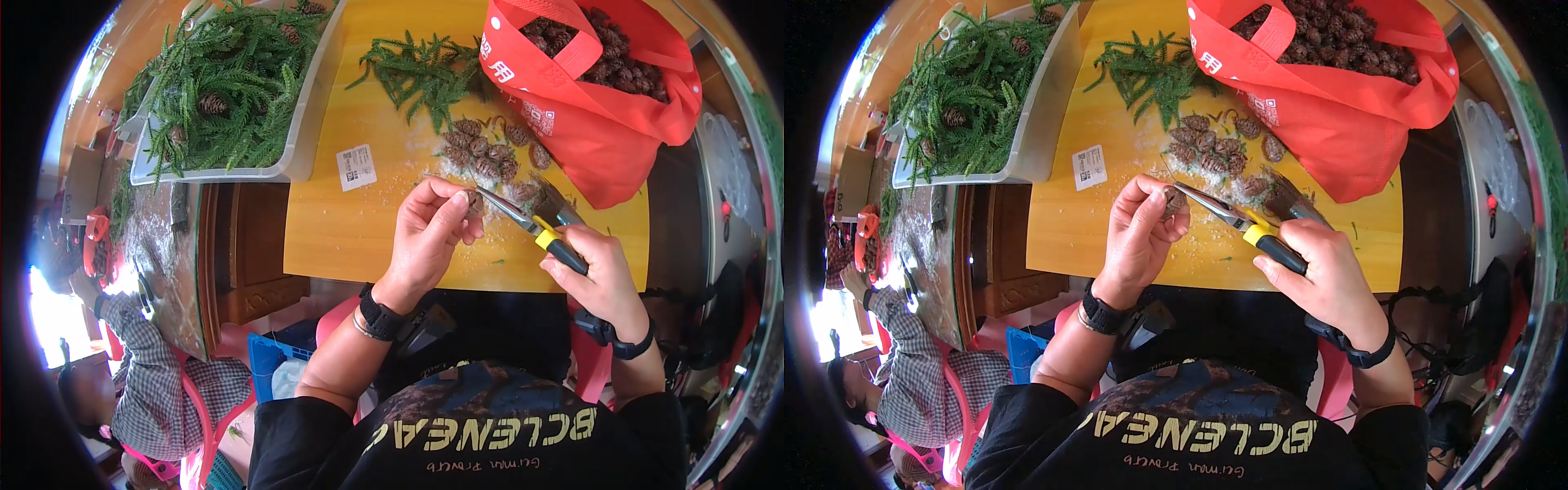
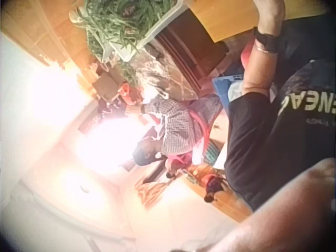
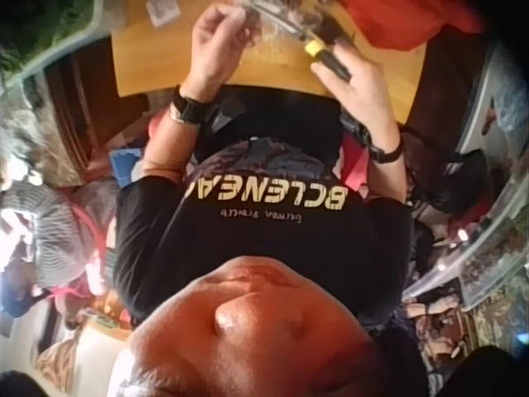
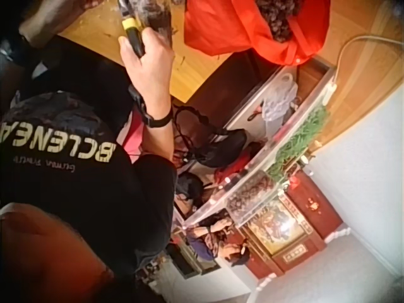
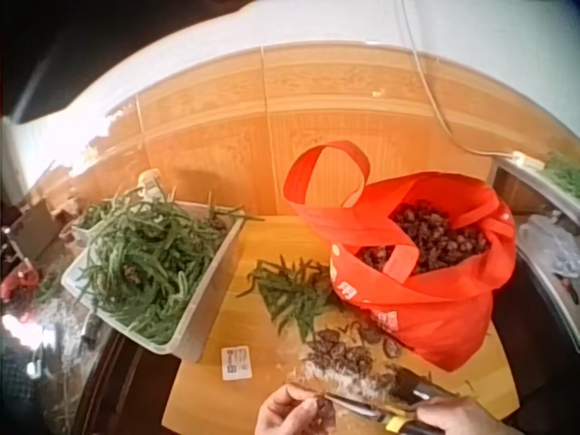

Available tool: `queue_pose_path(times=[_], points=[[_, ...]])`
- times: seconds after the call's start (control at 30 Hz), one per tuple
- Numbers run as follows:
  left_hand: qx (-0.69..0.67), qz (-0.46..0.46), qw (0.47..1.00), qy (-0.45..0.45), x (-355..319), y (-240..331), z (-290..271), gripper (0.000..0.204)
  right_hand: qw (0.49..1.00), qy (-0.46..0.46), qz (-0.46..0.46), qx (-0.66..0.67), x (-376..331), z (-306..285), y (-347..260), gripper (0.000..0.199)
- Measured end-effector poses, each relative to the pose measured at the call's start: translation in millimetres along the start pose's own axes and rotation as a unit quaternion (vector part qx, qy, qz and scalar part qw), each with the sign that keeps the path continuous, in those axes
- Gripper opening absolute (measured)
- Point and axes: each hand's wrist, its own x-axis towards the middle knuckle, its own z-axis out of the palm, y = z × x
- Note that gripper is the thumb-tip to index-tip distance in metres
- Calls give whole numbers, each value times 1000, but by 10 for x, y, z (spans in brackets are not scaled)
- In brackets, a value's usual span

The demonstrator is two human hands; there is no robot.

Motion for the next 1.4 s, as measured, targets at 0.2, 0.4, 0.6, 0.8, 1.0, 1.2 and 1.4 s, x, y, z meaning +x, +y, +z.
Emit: queue_pose_path(times=[0.2, 0.4, 0.6, 0.8, 1.0, 1.2, 1.4], points=[[-19, -5, 1000, 13, 4, 0, -1, 4, 999, 4, 30, 16, -23, 43, 37, 15], [-9, -14, 1000, 24, 7, 3, 3, 4, 1000, 19, 8, -2, -25, 46, 14, 16], [5, -21, 999, 34, 2, 0, -1, 5, 999, 30, -28, 0, -14, 46, 15, 17], [14, -26, 999, 34, -1, 7, -4, 6, 1000, 10, -6, 11, -10, 56, 13, 17], [36, -40, 998, 12, 2, 23, -43, 5, 998, -1, 36, 49, -24, 86, 25, 12], [48, 3, 999, 4, 13, -2, -24, 2, 999, 14, 28, 36, -12, 115, -13, 15], [97, 93, 991, 13, -2, -9, 20, 11, 998, 25, 44, 34, 1, 119, -68, 21]])
